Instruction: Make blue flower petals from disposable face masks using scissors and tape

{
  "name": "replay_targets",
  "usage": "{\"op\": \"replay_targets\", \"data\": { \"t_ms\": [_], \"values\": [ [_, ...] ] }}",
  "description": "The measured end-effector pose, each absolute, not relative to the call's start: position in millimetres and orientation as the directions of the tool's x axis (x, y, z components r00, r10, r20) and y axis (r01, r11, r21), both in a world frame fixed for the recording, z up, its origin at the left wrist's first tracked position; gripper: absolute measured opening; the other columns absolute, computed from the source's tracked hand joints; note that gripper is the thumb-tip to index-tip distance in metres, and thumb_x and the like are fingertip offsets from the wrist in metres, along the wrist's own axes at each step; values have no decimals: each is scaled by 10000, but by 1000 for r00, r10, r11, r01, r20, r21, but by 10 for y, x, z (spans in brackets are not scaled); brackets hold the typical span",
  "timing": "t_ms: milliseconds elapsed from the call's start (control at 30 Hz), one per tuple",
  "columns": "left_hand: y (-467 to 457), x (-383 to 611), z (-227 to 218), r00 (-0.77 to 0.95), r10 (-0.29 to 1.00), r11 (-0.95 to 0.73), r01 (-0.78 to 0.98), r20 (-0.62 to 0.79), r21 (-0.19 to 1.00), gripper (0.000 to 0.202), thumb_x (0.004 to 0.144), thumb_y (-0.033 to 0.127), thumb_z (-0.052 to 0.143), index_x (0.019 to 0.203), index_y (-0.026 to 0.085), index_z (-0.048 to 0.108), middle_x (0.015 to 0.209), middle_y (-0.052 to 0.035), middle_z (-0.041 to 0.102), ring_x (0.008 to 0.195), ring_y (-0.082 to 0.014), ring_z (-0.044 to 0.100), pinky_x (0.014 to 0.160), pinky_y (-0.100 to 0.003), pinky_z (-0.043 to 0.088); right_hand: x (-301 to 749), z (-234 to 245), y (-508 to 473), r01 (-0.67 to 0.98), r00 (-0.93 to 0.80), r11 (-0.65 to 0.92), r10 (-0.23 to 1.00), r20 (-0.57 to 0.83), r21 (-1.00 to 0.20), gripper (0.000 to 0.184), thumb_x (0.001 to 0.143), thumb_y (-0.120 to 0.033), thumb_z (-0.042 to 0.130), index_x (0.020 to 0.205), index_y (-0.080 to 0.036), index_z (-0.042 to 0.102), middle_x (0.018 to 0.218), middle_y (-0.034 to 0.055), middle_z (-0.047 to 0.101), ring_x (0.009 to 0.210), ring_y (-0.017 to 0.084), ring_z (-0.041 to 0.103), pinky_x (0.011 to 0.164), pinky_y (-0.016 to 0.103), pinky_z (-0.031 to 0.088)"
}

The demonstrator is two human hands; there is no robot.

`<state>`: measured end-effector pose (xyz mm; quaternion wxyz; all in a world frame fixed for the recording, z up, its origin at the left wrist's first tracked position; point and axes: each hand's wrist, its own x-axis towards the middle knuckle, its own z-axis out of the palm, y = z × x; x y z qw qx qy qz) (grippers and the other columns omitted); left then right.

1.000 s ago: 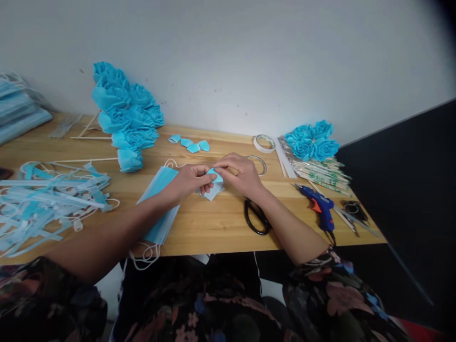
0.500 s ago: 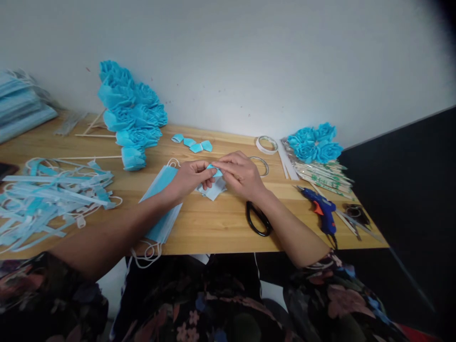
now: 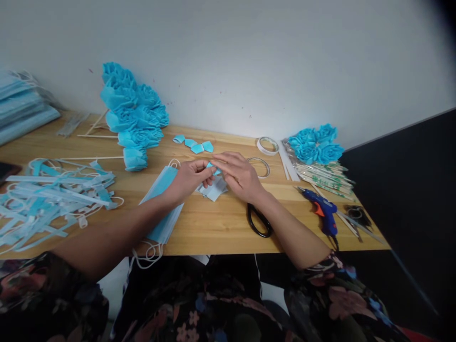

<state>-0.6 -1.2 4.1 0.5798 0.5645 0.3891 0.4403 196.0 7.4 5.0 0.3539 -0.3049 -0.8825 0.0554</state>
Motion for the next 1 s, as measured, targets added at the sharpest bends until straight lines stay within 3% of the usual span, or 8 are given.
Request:
{"op": "replay_targets", "data": {
  "t_ms": [233,367,533,700,833,1000],
  "values": [
    [-12,4,27,298,954,20,-135,22,991,319,782,431,778,690,160,637,617,-4,638,538,-95,555,550,-238,475,1945,18,77,521,-560,788,605,566,-327,473,977,-162,404,1376,-301,616,1426,44,633,1322,245,553,1105,550,474],
    [0,4,4,298,954,17,-146,28,989,319,781,433,768,687,160,631,602,-3,637,524,-93,556,537,-231,470,1943,22,81,468,-559,792,608,563,-391,443,1009,-193,391,1370,-315,617,1427,48,633,1322,229,558,1110,534,465],
    [16,3,-13,295,955,20,-146,25,989,273,760,380,773,694,159,626,590,0,646,507,-91,557,524,-222,460,1974,74,70,398,-482,703,707,518,-589,390,1023,-278,419,1337,-303,649,1341,51,688,1241,218,620,1076,468,482],
    [25,0,-10,294,955,0,-151,45,989,231,767,337,756,692,159,630,583,6,646,494,-84,551,515,-215,452,1980,122,46,343,-378,432,876,299,-834,408,976,-433,535,1329,-268,655,1152,55,743,1029,211,680,912,392,539],
    [22,4,-8,286,957,-9,-136,48,991,211,785,321,728,690,159,633,585,6,643,502,-86,556,518,-218,458,1938,103,62,237,-379,279,909,176,-931,402,863,-488,677,1159,-218,698,985,46,738,894,185,666,809,339,531],
    [13,1,5,294,955,-13,-102,43,995,207,798,312,705,688,153,630,594,5,643,508,-85,558,523,-218,461,1900,107,72,215,-334,216,933,136,-952,270,808,-451,695,873,-190,668,806,11,681,738,134,588,699,275,469]
  ]
}}
